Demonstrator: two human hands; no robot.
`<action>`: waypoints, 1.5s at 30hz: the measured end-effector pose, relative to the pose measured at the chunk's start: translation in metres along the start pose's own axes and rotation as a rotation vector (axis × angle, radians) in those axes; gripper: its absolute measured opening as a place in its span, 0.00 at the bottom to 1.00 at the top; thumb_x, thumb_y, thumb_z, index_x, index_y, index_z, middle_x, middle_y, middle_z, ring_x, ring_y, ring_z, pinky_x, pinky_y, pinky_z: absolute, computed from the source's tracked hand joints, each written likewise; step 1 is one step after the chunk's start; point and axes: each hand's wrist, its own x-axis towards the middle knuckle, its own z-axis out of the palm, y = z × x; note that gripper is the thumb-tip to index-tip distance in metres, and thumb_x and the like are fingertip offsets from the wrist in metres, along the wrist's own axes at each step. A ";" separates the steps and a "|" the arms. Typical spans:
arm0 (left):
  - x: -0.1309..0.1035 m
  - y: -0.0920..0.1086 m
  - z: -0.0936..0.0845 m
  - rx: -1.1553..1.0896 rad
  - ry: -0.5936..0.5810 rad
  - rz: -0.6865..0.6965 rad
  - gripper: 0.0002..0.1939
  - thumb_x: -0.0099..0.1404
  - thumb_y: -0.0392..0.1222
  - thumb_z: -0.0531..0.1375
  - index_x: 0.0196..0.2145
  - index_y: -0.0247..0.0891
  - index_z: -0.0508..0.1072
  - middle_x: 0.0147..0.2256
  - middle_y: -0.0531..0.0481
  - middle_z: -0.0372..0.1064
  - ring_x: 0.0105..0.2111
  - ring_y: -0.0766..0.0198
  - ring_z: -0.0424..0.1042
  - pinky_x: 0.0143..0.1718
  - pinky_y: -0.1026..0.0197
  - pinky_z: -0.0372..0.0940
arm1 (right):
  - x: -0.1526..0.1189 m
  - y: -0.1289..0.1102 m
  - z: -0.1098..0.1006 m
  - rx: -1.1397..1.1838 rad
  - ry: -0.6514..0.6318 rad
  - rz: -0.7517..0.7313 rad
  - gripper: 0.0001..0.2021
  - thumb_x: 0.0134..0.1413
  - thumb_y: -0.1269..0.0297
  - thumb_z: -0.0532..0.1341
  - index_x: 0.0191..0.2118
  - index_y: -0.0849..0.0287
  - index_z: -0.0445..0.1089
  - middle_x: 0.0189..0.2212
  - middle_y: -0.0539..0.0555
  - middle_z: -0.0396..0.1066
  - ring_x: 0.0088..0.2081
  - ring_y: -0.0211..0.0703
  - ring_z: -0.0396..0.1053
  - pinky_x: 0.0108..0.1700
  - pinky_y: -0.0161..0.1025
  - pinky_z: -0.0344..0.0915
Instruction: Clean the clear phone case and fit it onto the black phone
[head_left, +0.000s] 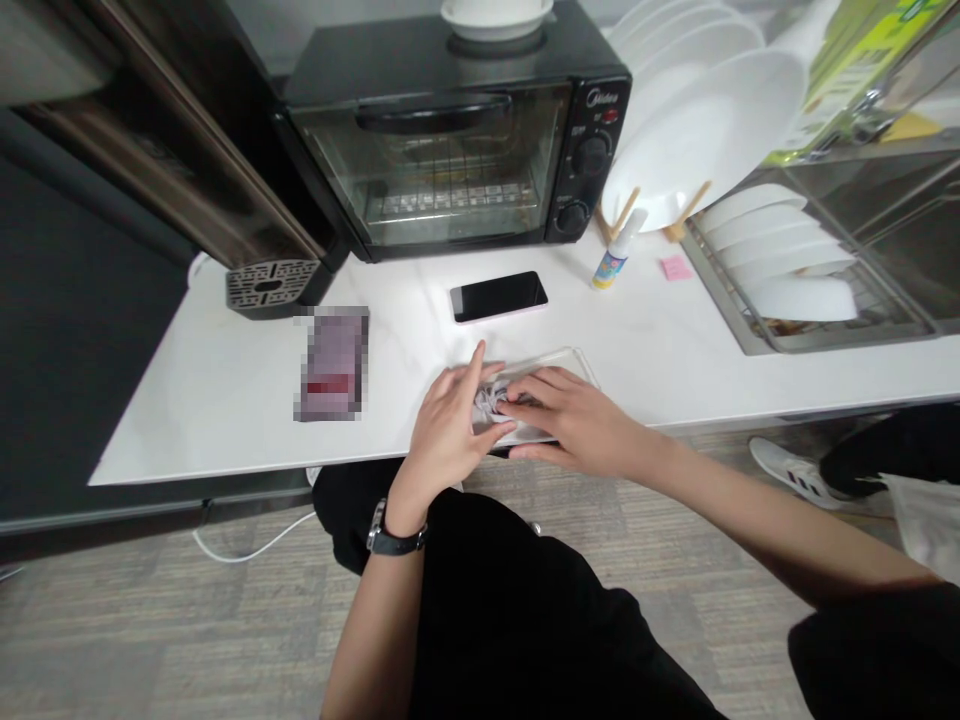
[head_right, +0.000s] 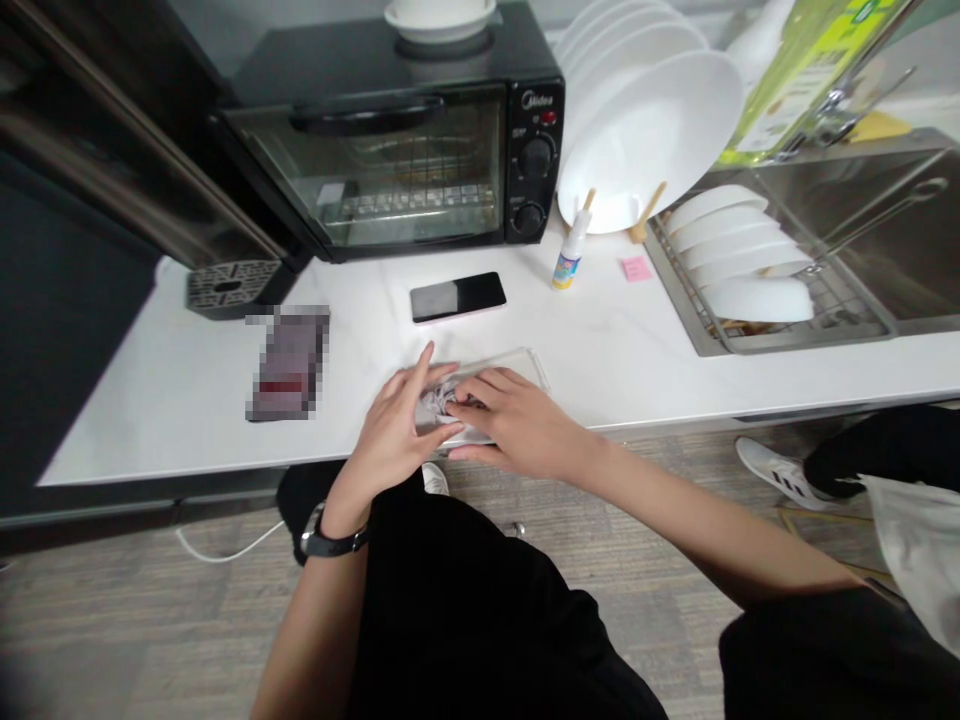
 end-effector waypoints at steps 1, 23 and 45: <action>0.000 0.000 -0.001 0.003 -0.008 -0.012 0.56 0.69 0.50 0.69 0.79 0.52 0.35 0.68 0.47 0.68 0.64 0.46 0.65 0.66 0.42 0.60 | -0.009 0.001 -0.006 -0.030 0.001 0.011 0.26 0.72 0.43 0.58 0.61 0.58 0.74 0.54 0.62 0.74 0.54 0.58 0.66 0.59 0.56 0.66; 0.002 0.001 0.000 0.075 -0.009 0.017 0.52 0.71 0.51 0.67 0.79 0.50 0.39 0.69 0.46 0.67 0.67 0.45 0.64 0.70 0.39 0.57 | -0.040 -0.001 0.005 -0.352 0.163 0.456 0.41 0.68 0.34 0.56 0.69 0.67 0.65 0.66 0.68 0.69 0.71 0.76 0.56 0.72 0.74 0.52; 0.001 0.003 0.000 0.097 -0.053 -0.063 0.48 0.71 0.44 0.63 0.78 0.47 0.41 0.71 0.43 0.62 0.70 0.50 0.64 0.76 0.38 0.48 | 0.010 -0.024 0.040 -0.123 0.216 0.256 0.40 0.67 0.31 0.54 0.62 0.67 0.72 0.62 0.68 0.73 0.71 0.68 0.60 0.74 0.67 0.55</action>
